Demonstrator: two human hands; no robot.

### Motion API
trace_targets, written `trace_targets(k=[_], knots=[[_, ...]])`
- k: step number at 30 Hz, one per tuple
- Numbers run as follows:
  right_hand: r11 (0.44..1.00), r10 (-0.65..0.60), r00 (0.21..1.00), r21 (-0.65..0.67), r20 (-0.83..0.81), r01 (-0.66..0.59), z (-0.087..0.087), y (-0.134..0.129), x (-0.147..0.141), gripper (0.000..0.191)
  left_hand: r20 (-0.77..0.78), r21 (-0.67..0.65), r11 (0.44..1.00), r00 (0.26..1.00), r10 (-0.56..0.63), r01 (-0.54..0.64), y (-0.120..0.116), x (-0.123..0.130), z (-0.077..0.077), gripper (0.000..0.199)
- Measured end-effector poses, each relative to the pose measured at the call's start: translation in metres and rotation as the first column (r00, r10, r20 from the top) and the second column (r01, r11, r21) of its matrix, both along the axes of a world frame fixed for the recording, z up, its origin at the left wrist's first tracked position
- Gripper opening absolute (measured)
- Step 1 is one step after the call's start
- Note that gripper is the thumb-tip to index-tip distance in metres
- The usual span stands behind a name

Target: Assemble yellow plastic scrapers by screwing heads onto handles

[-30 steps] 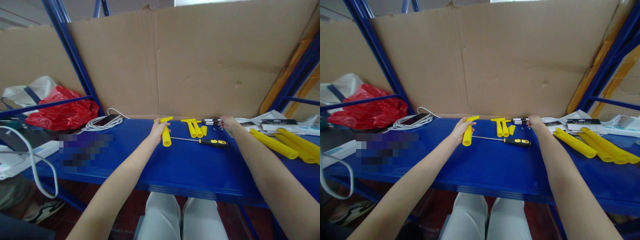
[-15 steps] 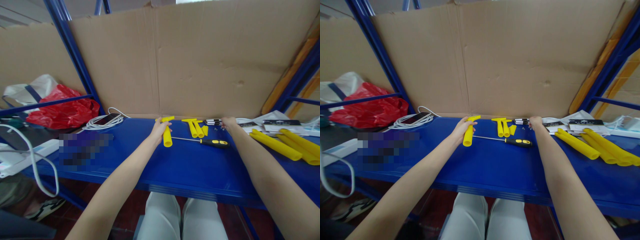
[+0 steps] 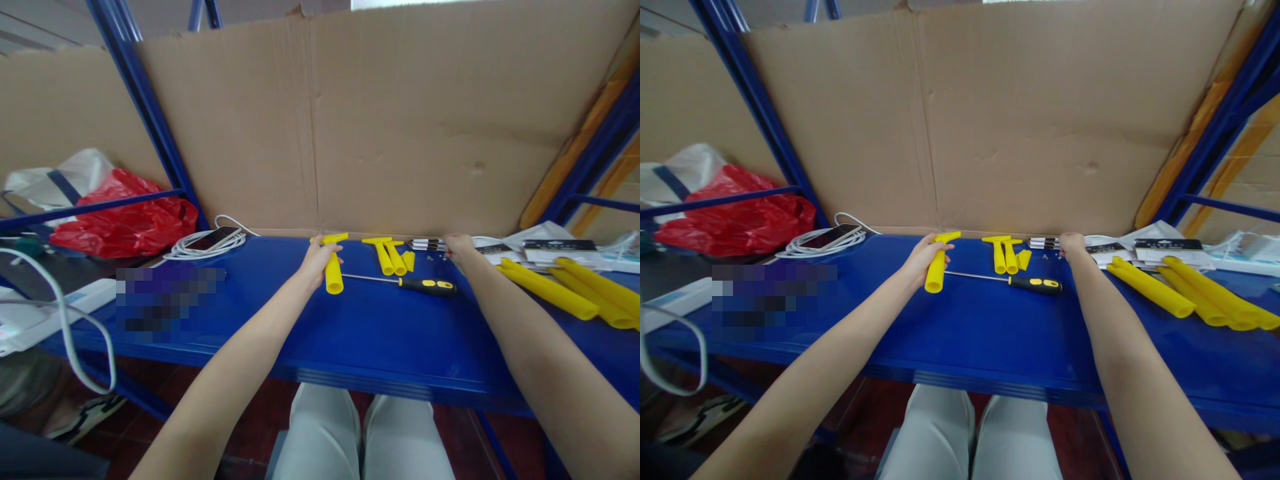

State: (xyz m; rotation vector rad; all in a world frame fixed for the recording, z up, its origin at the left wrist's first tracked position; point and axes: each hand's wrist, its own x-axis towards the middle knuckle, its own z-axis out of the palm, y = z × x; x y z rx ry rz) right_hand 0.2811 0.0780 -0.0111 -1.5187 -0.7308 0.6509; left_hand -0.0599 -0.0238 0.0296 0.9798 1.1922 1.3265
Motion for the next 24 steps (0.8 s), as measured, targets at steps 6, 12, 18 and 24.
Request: trace_targets(k=[6, 12, 18, 24], knots=[[0.994, -0.056, 0.991, -0.082, 0.123, 0.067, 0.009, -0.012, -0.012, 0.017, -0.010, 0.007, 1.000, 1.000, 0.015, -0.015, 0.001, 0.000, -0.001, 0.080], [0.996, 0.021, 0.967, -0.085, 0.255, 0.000, 0.023, -0.028, -0.028, 0.018, -0.026, 0.000, 1.000, 0.999, -0.026, 0.026, 0.000, -0.001, -0.002, 0.059], [0.981, 0.177, 0.789, -0.042, 0.589, -0.189, 0.021, -0.062, -0.044, 0.013, -0.019, -0.014, 0.991, 0.990, -0.136, 0.136, 0.004, -0.003, -0.010, 0.049], [0.885, 0.396, 0.462, -0.196, 0.794, -0.422, 0.026, -0.104, -0.061, 0.007, -0.057, -0.036, 0.981, 0.980, -0.193, 0.191, 0.006, -0.001, -0.014, 0.033]])
